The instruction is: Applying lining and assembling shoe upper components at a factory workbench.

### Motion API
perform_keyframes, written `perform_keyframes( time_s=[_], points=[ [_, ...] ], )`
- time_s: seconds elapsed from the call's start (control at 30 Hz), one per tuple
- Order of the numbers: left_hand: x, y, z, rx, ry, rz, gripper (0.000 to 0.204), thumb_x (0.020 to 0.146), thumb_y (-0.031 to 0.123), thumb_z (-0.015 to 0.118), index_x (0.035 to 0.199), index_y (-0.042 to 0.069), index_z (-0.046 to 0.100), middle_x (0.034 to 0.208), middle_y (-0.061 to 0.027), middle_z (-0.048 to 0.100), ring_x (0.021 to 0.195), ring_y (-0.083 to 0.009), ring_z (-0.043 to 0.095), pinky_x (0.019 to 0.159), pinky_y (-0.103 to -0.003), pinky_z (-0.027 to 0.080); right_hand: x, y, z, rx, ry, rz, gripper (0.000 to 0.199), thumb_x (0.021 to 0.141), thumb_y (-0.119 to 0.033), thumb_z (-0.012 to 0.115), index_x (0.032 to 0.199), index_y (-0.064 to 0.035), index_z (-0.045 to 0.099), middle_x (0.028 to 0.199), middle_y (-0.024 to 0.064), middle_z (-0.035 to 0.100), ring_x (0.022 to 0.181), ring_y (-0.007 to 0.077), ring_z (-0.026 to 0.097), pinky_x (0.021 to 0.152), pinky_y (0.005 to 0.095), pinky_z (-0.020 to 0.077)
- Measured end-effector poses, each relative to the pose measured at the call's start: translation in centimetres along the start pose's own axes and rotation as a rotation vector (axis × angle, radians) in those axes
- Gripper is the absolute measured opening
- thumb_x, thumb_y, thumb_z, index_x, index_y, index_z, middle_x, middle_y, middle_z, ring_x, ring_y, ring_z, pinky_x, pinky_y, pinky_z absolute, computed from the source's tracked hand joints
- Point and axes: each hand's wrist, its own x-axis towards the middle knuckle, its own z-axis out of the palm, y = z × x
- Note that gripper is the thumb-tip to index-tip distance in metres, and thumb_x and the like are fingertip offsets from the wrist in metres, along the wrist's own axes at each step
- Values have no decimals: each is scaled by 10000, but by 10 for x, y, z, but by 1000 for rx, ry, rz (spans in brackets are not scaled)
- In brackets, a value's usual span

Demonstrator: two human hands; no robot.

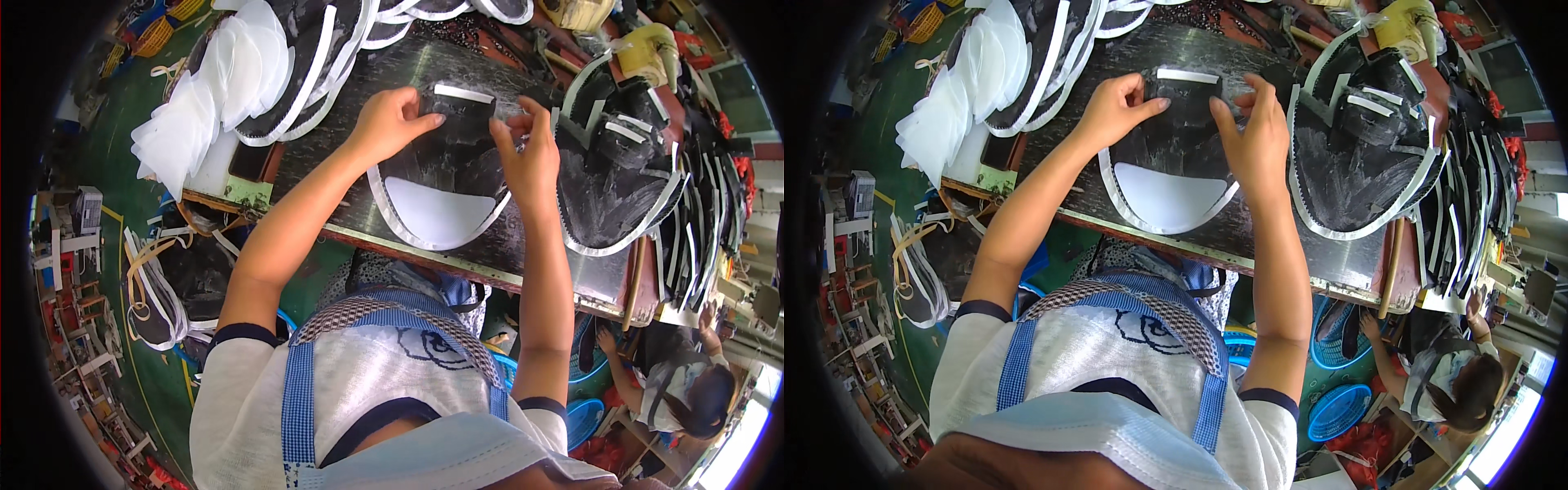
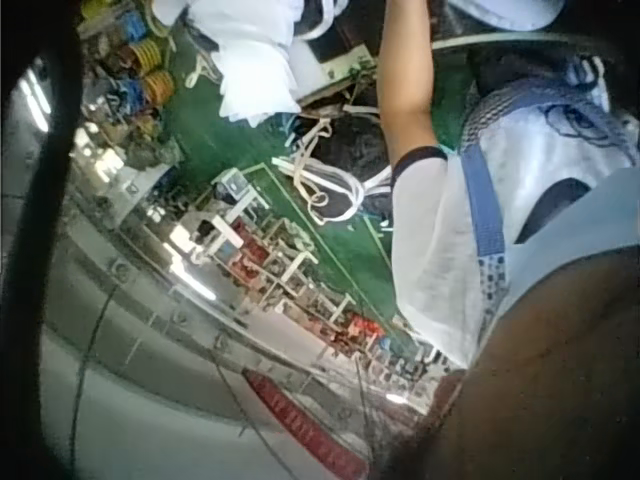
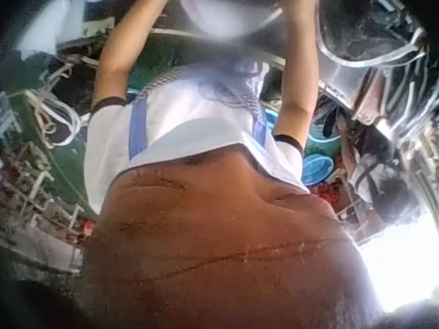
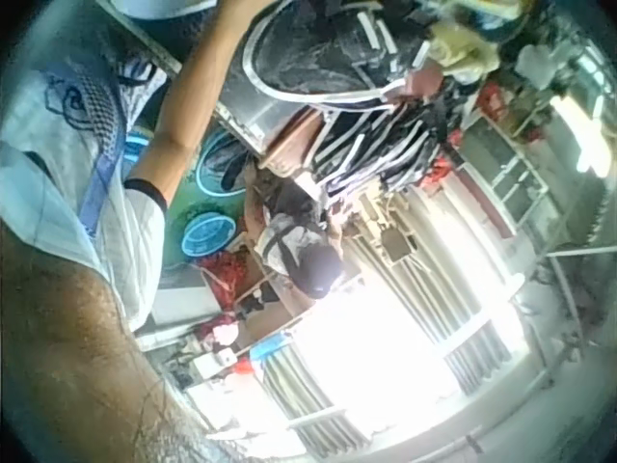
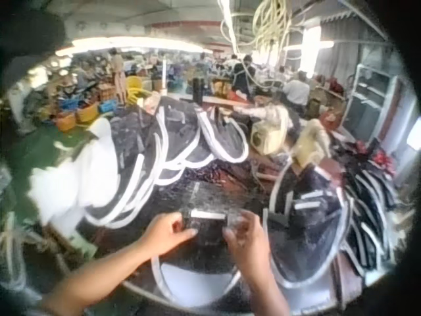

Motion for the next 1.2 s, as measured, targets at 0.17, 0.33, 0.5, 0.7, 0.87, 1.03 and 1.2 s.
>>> perform_keyframes(
  time_s=[0.17, 0.33, 0.5, 0.7, 0.87, 1.03, 1.2],
  points=[
    [-39, 41, -37, -661, -302, 119, 436, 804, 275, 791, 1119, -3, 675, 1046, -70, 676, 984, -129, 616, 906, -309, 464, 9, -34, -14, 1025, -294, 319, 574, 856, 42, 675, 1379, 2, 443, 1147, 90, 625, 1061, 142, 592, 923, 272, 471],
    [-30, 52, -53, -1380, -528, -280, 540, 842, 348, 752, 1239, 10, 612, 1219, -86, 618, 1167, -216, 569, 987, -340, 437, 0, -51, -20, 1065, -262, 147, 631, 811, 104, 681, 1378, -11, 430, 1324, 100, 518, 1107, 158, 568, 955, 297, 460],
    [14, 16, -35, -308, -553, -274, 515, 801, 455, 775, 1013, -10, 707, 996, -115, 713, 918, -201, 662, 787, -304, 499, -31, -25, -2, -40, -23, -478, 600, 667, 18, 742, 1226, -31, 528, 1141, 162, 569, 926, 306, 579, 828, 414, 463],
    [16, -7, -19, -88, -414, -43, 667, 798, 603, 699, 1118, 18, 690, 1074, -168, 701, 965, -274, 660, 870, -363, 490, -50, -31, 23, -214, -489, -581, 470, 766, -83, 584, 1233, -36, 555, 1392, 97, 511, 1165, 300, 494, 944, 409, 414],
    [3, -5, -16, -53, -302, 83, 530, 841, 473, 714, 1133, 31, 682, 1096, -144, 701, 990, -273, 655, 881, -361, 495, -34, -39, 29, -195, -623, -415, 442, 726, -71, 599, 1165, -26, 574, 1386, 113, 521, 1148, 296, 502, 948, 408, 408],
    [-2, -11, -8, -32, -155, 275, 343, 914, 262, 672, 1162, 27, 637, 1102, -133, 678, 974, -257, 623, 824, -366, 497, -29, -20, 23, 136, -531, -384, 464, 700, -11, 629, 1157, 8, 553, 1307, 150, 576, 1111, 312, 530, 948, 424, 449],
    [3, -24, -2, -94, -126, 406, 307, 933, 233, 652, 1152, 20, 631, 1087, -140, 671, 981, -267, 607, 842, -360, 489, -44, -17, 10, -158, -438, -346, 456, 743, -61, 634, 1176, 41, 533, 1385, 229, 480, 1165, 355, 503, 958, 408, 458]
  ],
)
